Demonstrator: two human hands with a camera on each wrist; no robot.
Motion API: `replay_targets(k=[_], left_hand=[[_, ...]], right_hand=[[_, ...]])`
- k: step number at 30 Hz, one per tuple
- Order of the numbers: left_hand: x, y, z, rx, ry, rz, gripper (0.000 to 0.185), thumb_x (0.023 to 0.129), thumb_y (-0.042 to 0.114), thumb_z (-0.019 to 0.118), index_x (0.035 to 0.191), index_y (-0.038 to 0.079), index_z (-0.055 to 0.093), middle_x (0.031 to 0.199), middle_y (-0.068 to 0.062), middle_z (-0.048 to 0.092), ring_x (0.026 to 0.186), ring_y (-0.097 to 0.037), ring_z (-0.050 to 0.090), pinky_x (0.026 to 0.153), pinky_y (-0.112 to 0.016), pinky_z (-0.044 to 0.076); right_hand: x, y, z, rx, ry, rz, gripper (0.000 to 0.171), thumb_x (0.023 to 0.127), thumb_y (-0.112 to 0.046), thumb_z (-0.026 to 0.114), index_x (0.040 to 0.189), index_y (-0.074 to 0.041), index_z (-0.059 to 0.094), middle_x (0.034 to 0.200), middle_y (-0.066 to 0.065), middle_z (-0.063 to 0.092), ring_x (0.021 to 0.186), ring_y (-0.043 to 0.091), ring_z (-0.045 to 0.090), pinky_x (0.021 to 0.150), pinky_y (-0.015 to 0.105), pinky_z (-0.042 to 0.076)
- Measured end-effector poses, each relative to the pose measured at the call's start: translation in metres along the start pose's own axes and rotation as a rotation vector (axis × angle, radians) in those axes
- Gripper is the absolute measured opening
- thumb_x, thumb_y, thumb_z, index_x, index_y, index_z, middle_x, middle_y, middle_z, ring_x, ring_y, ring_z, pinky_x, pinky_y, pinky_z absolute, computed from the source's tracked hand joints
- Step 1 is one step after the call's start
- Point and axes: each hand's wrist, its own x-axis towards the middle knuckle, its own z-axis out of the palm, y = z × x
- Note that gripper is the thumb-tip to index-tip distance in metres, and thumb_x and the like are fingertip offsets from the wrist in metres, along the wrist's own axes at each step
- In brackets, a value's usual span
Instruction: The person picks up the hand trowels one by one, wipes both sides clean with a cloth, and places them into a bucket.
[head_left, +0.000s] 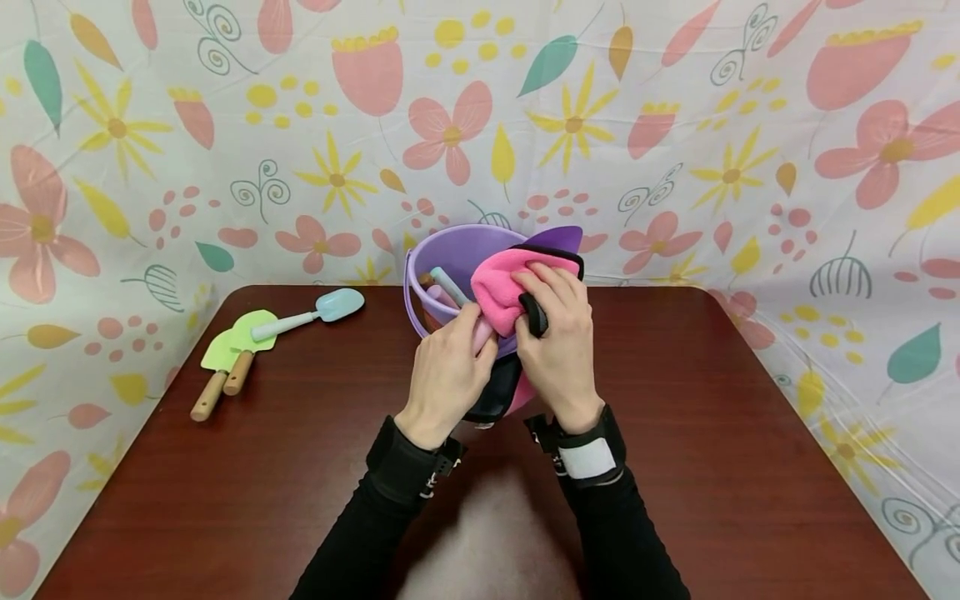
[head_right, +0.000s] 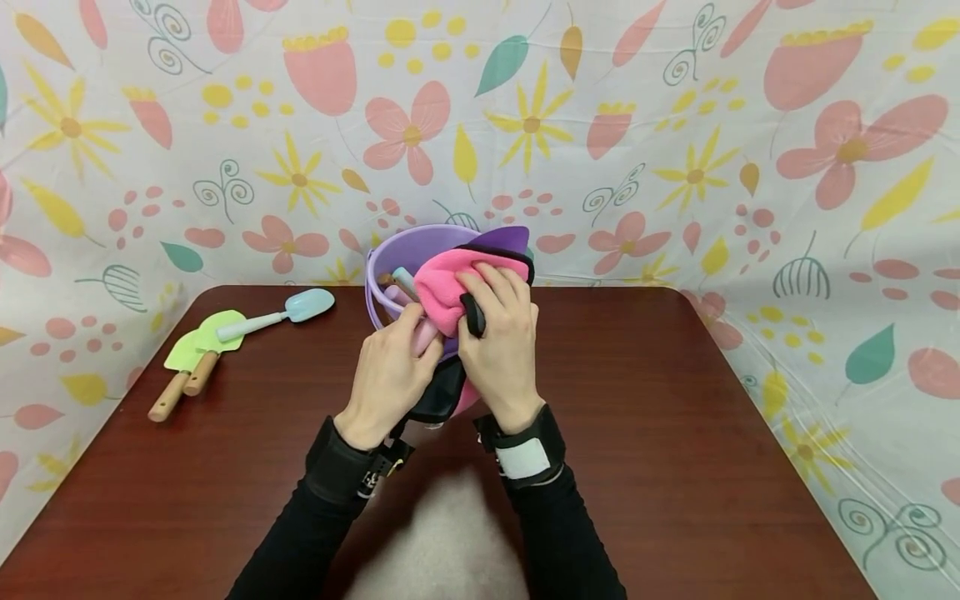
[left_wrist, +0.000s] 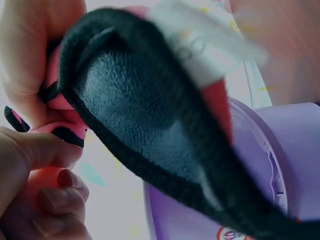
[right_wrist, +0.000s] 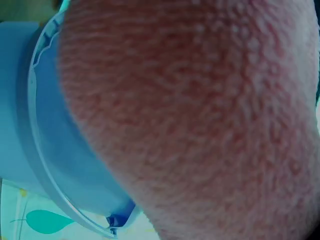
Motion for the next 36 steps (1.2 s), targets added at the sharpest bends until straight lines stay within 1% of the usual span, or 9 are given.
replay_targets(k=[2, 5, 9, 15, 19, 26, 30, 33, 36], left_hand=[[-0.001, 0.000, 0.000, -0.003, -0.002, 0.011, 0.020, 0.086, 0.008, 0.066, 0.105, 0.006, 0.061, 0.073, -0.005, 0.060, 0.056, -0.023, 0.058, 0.050, -0.039, 0.045], [-0.002, 0.001, -0.001, -0.013, -0.015, 0.030, 0.020, 0.086, 0.009, 0.066, 0.105, 0.008, 0.061, 0.072, -0.004, 0.060, 0.055, -0.021, 0.057, 0.050, -0.038, 0.045], [-0.003, 0.002, 0.000, -0.024, -0.053, 0.051, 0.017, 0.086, 0.010, 0.066, 0.103, 0.010, 0.061, 0.071, -0.002, 0.059, 0.055, -0.019, 0.056, 0.051, -0.036, 0.045], [-0.005, 0.004, 0.001, -0.023, -0.093, 0.053, 0.016, 0.086, 0.012, 0.067, 0.102, 0.010, 0.061, 0.075, -0.001, 0.063, 0.058, -0.020, 0.058, 0.054, -0.038, 0.047], [-0.004, 0.005, 0.001, -0.035, -0.116, 0.036, 0.018, 0.088, 0.017, 0.068, 0.104, 0.011, 0.063, 0.079, -0.001, 0.066, 0.062, -0.020, 0.060, 0.056, -0.038, 0.048], [-0.002, 0.004, -0.003, -0.070, -0.135, -0.050, 0.025, 0.089, 0.020, 0.070, 0.112, 0.012, 0.066, 0.089, -0.004, 0.070, 0.068, -0.021, 0.064, 0.061, -0.039, 0.049], [-0.002, 0.003, -0.005, -0.094, -0.132, -0.079, 0.025, 0.090, 0.021, 0.069, 0.113, 0.011, 0.066, 0.088, -0.004, 0.070, 0.067, -0.020, 0.063, 0.061, -0.038, 0.049], [-0.001, 0.001, -0.006, -0.114, -0.122, -0.104, 0.022, 0.091, 0.020, 0.068, 0.111, 0.011, 0.065, 0.082, -0.003, 0.067, 0.062, -0.018, 0.060, 0.058, -0.036, 0.048], [0.001, -0.001, -0.009, -0.128, -0.110, -0.138, 0.021, 0.092, 0.020, 0.067, 0.110, 0.010, 0.064, 0.076, -0.003, 0.064, 0.059, -0.017, 0.057, 0.056, -0.035, 0.047]], right_hand=[[0.001, 0.003, -0.002, -0.019, 0.015, 0.010, 0.044, 0.076, 0.007, 0.061, 0.118, -0.003, 0.070, 0.127, 0.013, 0.061, 0.124, 0.030, 0.047, 0.099, 0.050, 0.035], [0.003, 0.009, -0.007, -0.046, 0.052, 0.030, 0.044, 0.078, 0.006, 0.058, 0.120, -0.002, 0.068, 0.131, 0.013, 0.060, 0.128, 0.029, 0.046, 0.102, 0.051, 0.033], [0.005, 0.018, -0.016, -0.082, 0.095, 0.056, 0.043, 0.080, 0.005, 0.055, 0.120, -0.003, 0.069, 0.134, 0.010, 0.059, 0.130, 0.027, 0.045, 0.100, 0.053, 0.034], [0.007, 0.029, -0.027, -0.063, 0.120, 0.112, 0.043, 0.079, 0.004, 0.051, 0.117, -0.004, 0.070, 0.134, 0.007, 0.059, 0.130, 0.026, 0.045, 0.104, 0.048, 0.034], [0.007, 0.032, -0.032, -0.067, 0.124, 0.151, 0.046, 0.078, 0.005, 0.051, 0.118, -0.006, 0.070, 0.134, 0.007, 0.059, 0.128, 0.024, 0.047, 0.105, 0.044, 0.034], [0.007, 0.031, -0.037, -0.042, 0.174, 0.228, 0.049, 0.078, 0.005, 0.051, 0.120, -0.011, 0.071, 0.131, 0.001, 0.061, 0.124, 0.020, 0.050, 0.102, 0.042, 0.038], [0.006, 0.029, -0.034, -0.056, 0.193, 0.174, 0.048, 0.077, 0.005, 0.052, 0.119, -0.008, 0.071, 0.130, 0.003, 0.062, 0.121, 0.026, 0.052, 0.101, 0.043, 0.037], [0.006, 0.025, -0.026, -0.088, 0.152, 0.091, 0.043, 0.080, 0.003, 0.056, 0.120, -0.005, 0.070, 0.131, 0.008, 0.061, 0.121, 0.031, 0.051, 0.103, 0.047, 0.035], [0.004, 0.017, -0.016, -0.108, 0.088, 0.058, 0.041, 0.081, -0.001, 0.061, 0.121, -0.006, 0.069, 0.133, 0.008, 0.060, 0.123, 0.032, 0.049, 0.100, 0.053, 0.034]])
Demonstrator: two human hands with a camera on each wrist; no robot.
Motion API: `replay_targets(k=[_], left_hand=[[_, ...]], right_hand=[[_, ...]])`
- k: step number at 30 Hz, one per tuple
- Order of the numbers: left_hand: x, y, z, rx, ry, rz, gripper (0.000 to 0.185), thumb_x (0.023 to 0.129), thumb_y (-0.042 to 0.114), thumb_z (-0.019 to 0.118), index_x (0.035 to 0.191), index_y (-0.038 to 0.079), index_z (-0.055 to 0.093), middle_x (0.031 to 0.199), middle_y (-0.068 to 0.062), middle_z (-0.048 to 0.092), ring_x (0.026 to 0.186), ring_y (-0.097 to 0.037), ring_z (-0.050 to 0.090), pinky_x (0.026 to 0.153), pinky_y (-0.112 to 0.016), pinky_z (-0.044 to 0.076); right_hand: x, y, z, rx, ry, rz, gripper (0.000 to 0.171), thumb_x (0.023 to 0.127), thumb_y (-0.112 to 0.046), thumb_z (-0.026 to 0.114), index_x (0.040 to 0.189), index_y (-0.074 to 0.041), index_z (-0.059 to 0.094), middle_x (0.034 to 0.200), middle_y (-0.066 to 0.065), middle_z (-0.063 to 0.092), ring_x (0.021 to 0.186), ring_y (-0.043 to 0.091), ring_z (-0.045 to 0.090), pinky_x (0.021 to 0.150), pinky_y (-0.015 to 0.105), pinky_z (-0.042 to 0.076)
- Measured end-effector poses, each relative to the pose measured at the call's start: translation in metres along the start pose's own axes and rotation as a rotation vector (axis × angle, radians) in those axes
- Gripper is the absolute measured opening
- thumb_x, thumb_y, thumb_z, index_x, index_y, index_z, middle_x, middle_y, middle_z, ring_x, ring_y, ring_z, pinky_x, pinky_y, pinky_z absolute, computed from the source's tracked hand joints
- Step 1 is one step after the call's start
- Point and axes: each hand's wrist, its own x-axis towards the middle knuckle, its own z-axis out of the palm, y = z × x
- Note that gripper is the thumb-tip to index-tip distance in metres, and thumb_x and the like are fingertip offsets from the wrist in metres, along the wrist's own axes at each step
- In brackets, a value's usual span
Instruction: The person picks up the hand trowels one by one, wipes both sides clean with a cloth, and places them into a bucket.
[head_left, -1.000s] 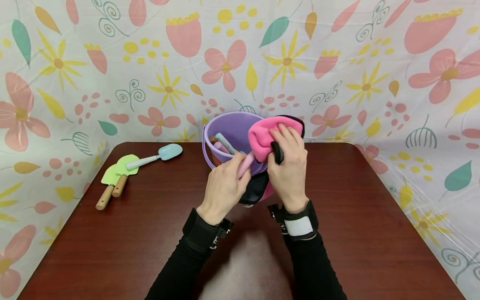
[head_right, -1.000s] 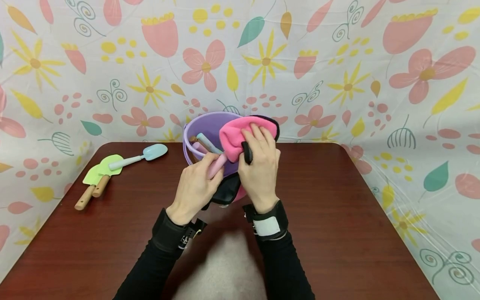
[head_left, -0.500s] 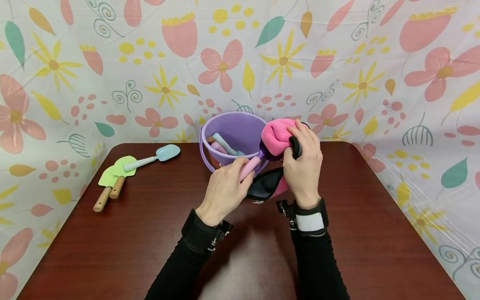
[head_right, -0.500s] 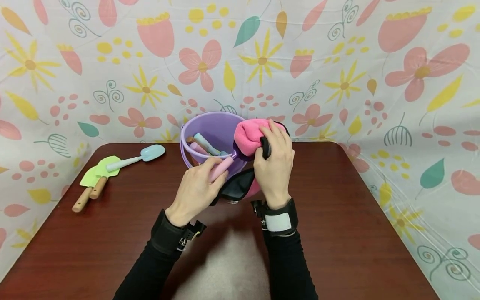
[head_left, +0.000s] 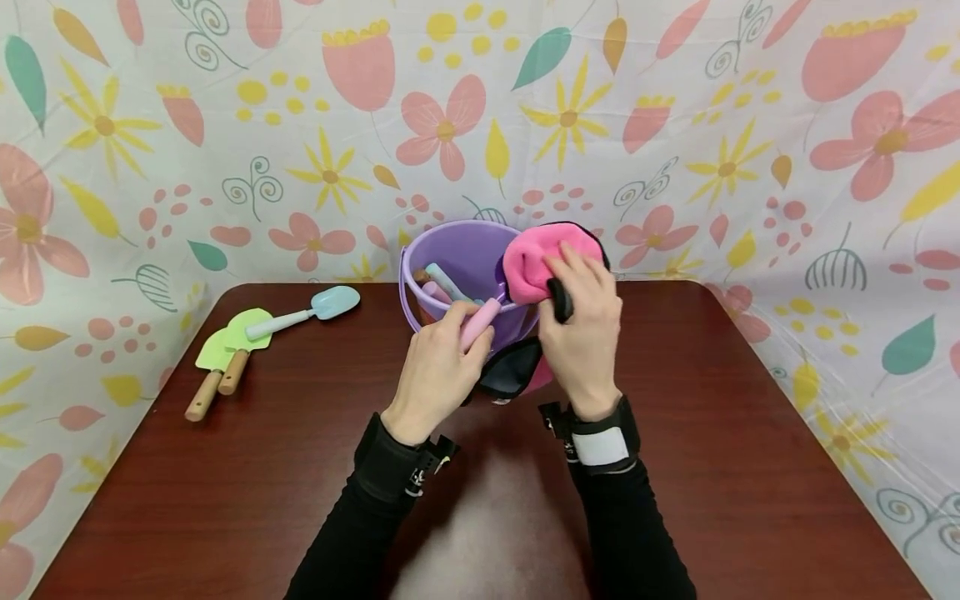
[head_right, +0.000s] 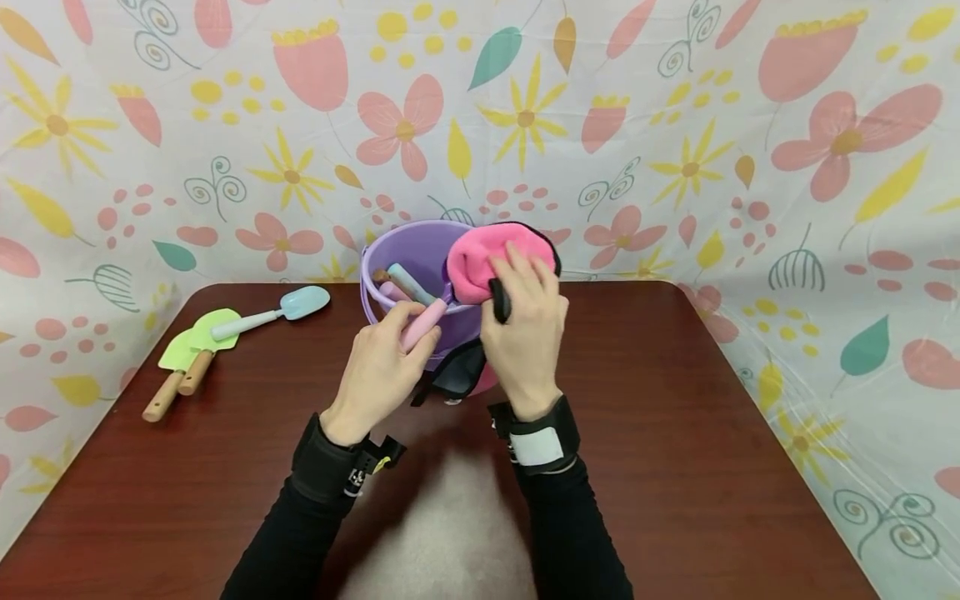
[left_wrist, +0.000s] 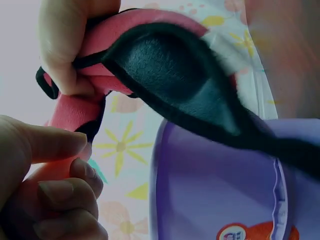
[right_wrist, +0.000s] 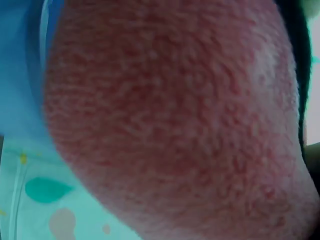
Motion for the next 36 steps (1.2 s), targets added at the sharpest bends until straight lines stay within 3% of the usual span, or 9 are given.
replay_targets(k=[6, 13, 22, 28, 36], left_hand=[[0.003, -0.006, -0.006, 0.005, 0.019, -0.041, 0.024, 0.093, 0.023, 0.067, 0.111, 0.008, 0.063, 0.077, -0.006, 0.064, 0.062, -0.020, 0.059, 0.057, -0.037, 0.046], [0.008, -0.009, -0.009, 0.012, 0.057, -0.028, 0.022, 0.093, 0.019, 0.064, 0.112, 0.009, 0.062, 0.075, -0.005, 0.062, 0.061, -0.022, 0.058, 0.057, -0.039, 0.045], [0.003, -0.007, -0.008, 0.017, 0.056, -0.001, 0.018, 0.093, 0.018, 0.063, 0.109, 0.010, 0.059, 0.064, -0.001, 0.047, 0.054, -0.017, 0.048, 0.051, -0.035, 0.040], [0.002, -0.007, -0.012, 0.023, 0.066, -0.004, 0.018, 0.091, 0.017, 0.065, 0.107, 0.011, 0.061, 0.062, 0.000, 0.044, 0.053, -0.018, 0.046, 0.050, -0.035, 0.037], [0.003, -0.006, -0.009, 0.046, 0.059, 0.042, 0.015, 0.091, 0.017, 0.065, 0.104, 0.010, 0.061, 0.062, 0.000, 0.044, 0.055, -0.018, 0.047, 0.051, -0.035, 0.037]], right_hand=[[-0.008, -0.017, 0.014, 0.036, -0.121, -0.001, 0.043, 0.078, -0.001, 0.064, 0.121, -0.006, 0.070, 0.130, 0.007, 0.062, 0.119, 0.031, 0.049, 0.092, 0.053, 0.038], [-0.009, -0.029, 0.014, 0.053, -0.241, -0.017, 0.047, 0.077, -0.001, 0.064, 0.124, -0.004, 0.067, 0.131, 0.009, 0.061, 0.115, 0.031, 0.049, 0.090, 0.052, 0.039], [-0.012, -0.035, 0.007, -0.001, -0.230, -0.070, 0.049, 0.075, -0.001, 0.067, 0.124, -0.006, 0.067, 0.132, 0.008, 0.061, 0.116, 0.034, 0.046, 0.082, 0.050, 0.037], [-0.014, -0.040, 0.006, -0.054, -0.235, -0.119, 0.051, 0.076, -0.004, 0.067, 0.126, -0.006, 0.065, 0.133, 0.009, 0.059, 0.121, 0.035, 0.043, 0.079, 0.049, 0.035], [-0.008, -0.034, 0.007, -0.036, -0.259, -0.120, 0.050, 0.076, 0.000, 0.068, 0.126, -0.006, 0.065, 0.135, 0.008, 0.058, 0.126, 0.030, 0.044, 0.079, 0.048, 0.034]])
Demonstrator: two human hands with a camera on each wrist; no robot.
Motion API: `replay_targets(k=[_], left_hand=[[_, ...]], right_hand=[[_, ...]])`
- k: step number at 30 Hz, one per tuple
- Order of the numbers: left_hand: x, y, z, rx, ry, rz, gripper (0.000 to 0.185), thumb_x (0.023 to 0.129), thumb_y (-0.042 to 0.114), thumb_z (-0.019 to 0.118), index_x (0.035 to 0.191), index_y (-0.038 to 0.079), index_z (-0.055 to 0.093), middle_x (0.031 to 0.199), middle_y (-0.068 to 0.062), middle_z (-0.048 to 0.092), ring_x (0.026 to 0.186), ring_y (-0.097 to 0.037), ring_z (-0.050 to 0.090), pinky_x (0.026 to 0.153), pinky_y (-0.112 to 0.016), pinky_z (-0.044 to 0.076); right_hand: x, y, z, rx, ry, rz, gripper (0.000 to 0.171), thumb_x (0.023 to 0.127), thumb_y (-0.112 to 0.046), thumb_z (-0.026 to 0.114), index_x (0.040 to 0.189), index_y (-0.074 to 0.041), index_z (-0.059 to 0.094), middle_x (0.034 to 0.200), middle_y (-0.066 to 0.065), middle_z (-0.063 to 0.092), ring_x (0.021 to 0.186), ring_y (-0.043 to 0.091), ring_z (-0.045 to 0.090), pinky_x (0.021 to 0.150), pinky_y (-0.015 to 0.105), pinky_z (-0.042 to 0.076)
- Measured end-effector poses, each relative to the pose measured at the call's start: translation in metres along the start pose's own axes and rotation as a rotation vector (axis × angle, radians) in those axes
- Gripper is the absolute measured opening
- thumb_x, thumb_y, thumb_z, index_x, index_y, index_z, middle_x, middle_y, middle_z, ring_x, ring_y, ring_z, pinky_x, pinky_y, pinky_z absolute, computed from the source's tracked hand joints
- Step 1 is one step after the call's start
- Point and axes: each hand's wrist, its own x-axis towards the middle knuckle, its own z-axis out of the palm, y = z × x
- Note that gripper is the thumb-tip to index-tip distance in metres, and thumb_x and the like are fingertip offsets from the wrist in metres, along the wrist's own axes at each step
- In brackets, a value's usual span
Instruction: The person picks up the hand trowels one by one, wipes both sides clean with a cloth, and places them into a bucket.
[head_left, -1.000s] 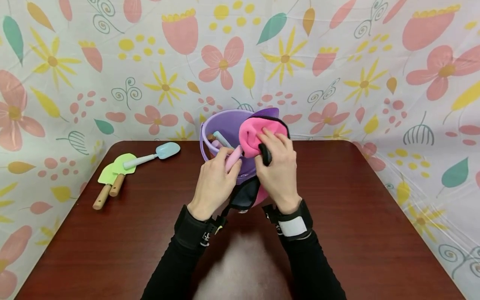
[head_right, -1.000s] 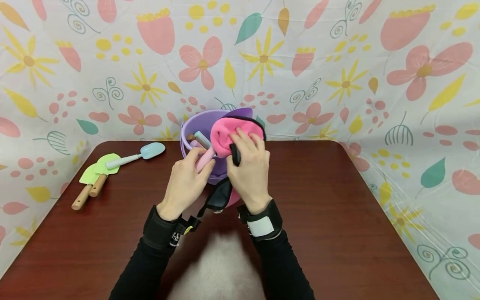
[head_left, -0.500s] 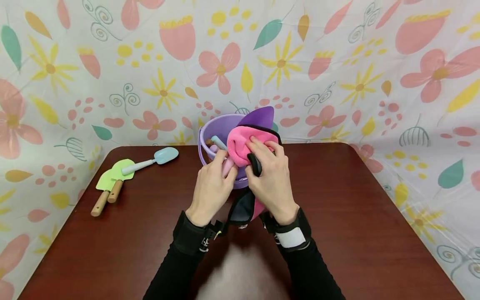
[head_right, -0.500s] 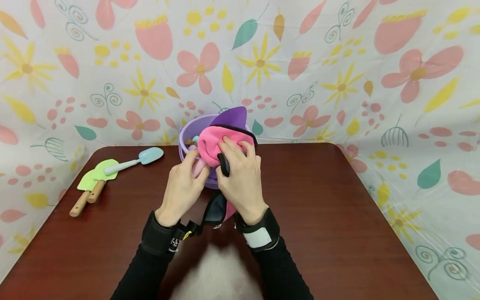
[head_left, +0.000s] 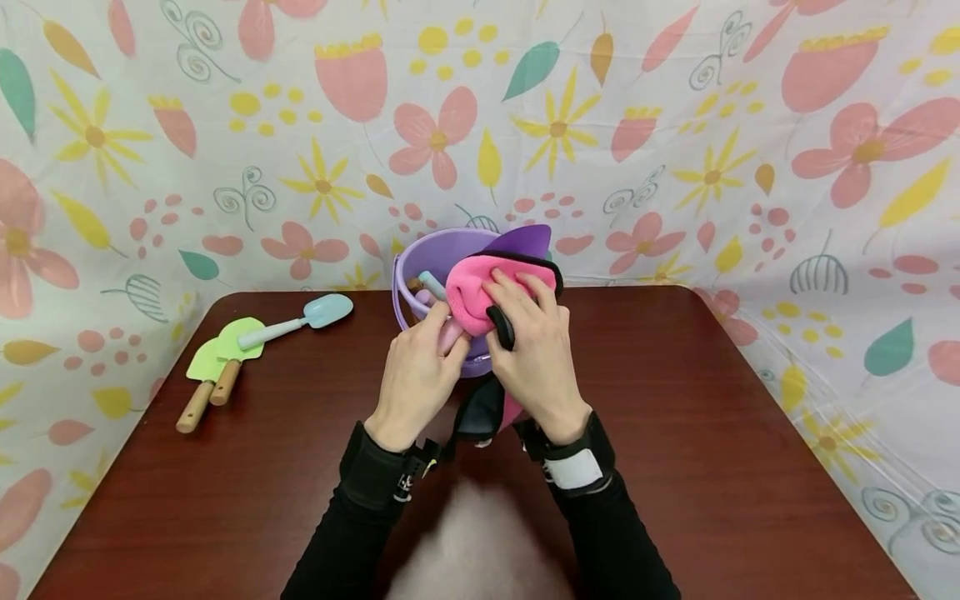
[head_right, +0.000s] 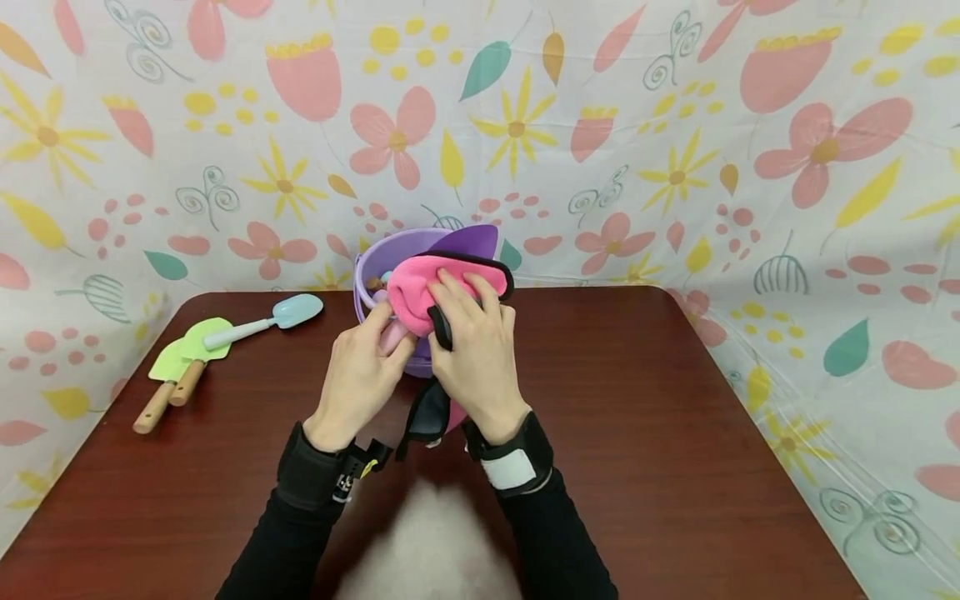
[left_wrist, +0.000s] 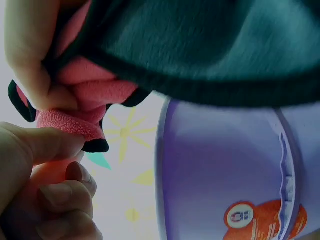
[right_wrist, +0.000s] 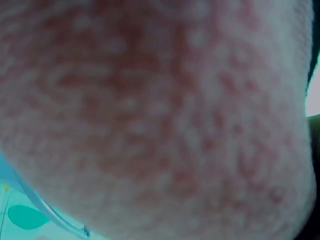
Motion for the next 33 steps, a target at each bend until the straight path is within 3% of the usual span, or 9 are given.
replay_targets(k=[8, 14, 20, 26, 33], left_hand=[[-0.001, -0.002, 0.000, -0.021, -0.020, 0.037, 0.015, 0.093, 0.019, 0.065, 0.105, 0.010, 0.062, 0.064, 0.000, 0.050, 0.055, -0.014, 0.047, 0.050, -0.031, 0.038], [-0.002, -0.002, 0.000, -0.032, -0.054, 0.035, 0.018, 0.092, 0.020, 0.067, 0.108, 0.012, 0.063, 0.069, 0.000, 0.057, 0.057, -0.015, 0.050, 0.052, -0.031, 0.040], [-0.001, 0.000, 0.001, -0.055, -0.098, 0.045, 0.018, 0.091, 0.021, 0.068, 0.107, 0.013, 0.063, 0.074, 0.000, 0.062, 0.061, -0.015, 0.055, 0.057, -0.031, 0.043], [-0.001, 0.000, 0.001, -0.097, -0.137, 0.021, 0.019, 0.091, 0.022, 0.069, 0.107, 0.014, 0.064, 0.079, 0.001, 0.065, 0.064, -0.014, 0.058, 0.059, -0.031, 0.045], [-0.001, -0.001, 0.000, -0.116, -0.160, -0.053, 0.020, 0.092, 0.023, 0.068, 0.108, 0.013, 0.065, 0.082, -0.001, 0.066, 0.066, -0.016, 0.058, 0.059, -0.032, 0.045]], right_hand=[[0.003, 0.005, 0.003, -0.035, 0.009, 0.040, 0.052, 0.077, 0.000, 0.066, 0.128, -0.006, 0.062, 0.140, 0.008, 0.054, 0.133, 0.028, 0.039, 0.084, 0.051, 0.034], [0.002, 0.007, 0.003, -0.040, 0.049, 0.093, 0.047, 0.083, -0.006, 0.061, 0.131, -0.006, 0.061, 0.143, 0.007, 0.051, 0.137, 0.026, 0.035, 0.085, 0.053, 0.033], [0.003, 0.013, -0.003, -0.036, 0.093, 0.156, 0.050, 0.082, -0.005, 0.058, 0.132, -0.006, 0.061, 0.145, 0.006, 0.049, 0.138, 0.025, 0.033, 0.086, 0.053, 0.033], [0.003, 0.018, -0.006, -0.044, 0.126, 0.188, 0.049, 0.082, -0.004, 0.057, 0.132, -0.007, 0.061, 0.145, 0.003, 0.049, 0.137, 0.024, 0.034, 0.087, 0.053, 0.033], [0.002, 0.025, -0.011, -0.052, 0.143, 0.224, 0.044, 0.081, -0.001, 0.061, 0.124, -0.009, 0.067, 0.138, 0.001, 0.056, 0.131, 0.025, 0.042, 0.084, 0.055, 0.034]])
